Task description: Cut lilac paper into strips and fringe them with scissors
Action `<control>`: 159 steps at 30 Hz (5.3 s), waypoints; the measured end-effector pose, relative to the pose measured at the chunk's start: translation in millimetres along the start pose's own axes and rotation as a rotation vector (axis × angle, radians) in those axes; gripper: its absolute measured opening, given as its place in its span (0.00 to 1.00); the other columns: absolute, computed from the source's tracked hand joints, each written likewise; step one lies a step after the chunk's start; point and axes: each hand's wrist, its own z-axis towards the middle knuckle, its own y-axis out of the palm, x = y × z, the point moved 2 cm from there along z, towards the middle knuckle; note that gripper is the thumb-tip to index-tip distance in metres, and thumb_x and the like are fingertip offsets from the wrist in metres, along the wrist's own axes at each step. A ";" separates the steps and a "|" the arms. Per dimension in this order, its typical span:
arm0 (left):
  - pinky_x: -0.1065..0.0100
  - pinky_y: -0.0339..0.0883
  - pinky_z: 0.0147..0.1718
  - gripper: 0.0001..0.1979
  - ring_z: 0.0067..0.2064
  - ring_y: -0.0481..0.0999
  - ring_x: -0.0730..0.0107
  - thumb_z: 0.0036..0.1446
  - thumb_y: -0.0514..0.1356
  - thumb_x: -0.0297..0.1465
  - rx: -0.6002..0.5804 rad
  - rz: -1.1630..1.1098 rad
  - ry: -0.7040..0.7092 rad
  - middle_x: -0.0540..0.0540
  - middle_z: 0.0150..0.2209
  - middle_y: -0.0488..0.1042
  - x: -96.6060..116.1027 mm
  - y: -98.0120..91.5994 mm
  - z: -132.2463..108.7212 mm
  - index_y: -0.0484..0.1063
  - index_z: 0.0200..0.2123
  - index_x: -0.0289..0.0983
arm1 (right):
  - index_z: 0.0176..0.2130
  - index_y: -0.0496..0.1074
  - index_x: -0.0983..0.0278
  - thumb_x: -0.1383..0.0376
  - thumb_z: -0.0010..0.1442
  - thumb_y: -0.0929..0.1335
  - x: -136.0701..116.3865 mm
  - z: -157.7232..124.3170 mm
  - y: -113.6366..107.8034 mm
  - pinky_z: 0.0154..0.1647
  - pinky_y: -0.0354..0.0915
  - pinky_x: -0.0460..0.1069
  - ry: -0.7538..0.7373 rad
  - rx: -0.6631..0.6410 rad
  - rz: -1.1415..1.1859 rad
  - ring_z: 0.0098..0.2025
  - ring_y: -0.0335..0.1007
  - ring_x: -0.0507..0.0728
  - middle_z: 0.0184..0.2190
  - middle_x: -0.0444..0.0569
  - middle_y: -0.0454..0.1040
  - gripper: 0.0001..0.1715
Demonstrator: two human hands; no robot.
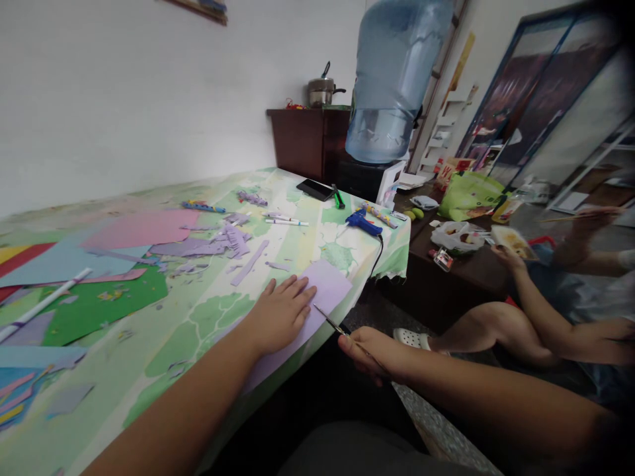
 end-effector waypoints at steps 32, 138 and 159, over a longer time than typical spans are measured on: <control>0.49 0.50 0.44 0.22 0.50 0.60 0.49 0.49 0.47 0.25 -0.027 0.324 -0.126 0.38 0.49 0.63 25.9 -9.6 -64.3 0.60 0.48 0.39 | 0.25 0.59 0.66 0.50 0.46 0.62 -2.3 29.8 -69.6 0.27 0.59 0.47 -0.226 0.385 0.296 0.26 0.64 0.52 0.24 0.47 0.66 0.20; 0.74 0.62 0.18 0.09 0.19 0.66 0.76 0.39 0.61 0.32 0.629 -1.748 -1.153 0.49 0.18 0.69 54.2 37.6 -116.0 0.69 0.24 0.31 | 0.20 0.52 0.65 0.42 0.48 0.51 -31.5 -10.7 76.2 0.16 0.43 0.42 -0.287 -0.313 -0.063 0.20 0.41 0.45 0.17 0.40 0.49 0.29; 0.75 0.60 0.16 0.09 0.18 0.65 0.78 0.38 0.61 0.32 0.654 -1.824 -1.124 0.51 0.18 0.69 53.5 30.8 -115.3 0.69 0.23 0.32 | 0.20 0.53 0.65 0.48 0.49 0.58 -29.5 -6.2 77.8 0.15 0.45 0.42 -0.196 -0.353 -0.015 0.18 0.44 0.44 0.15 0.39 0.51 0.24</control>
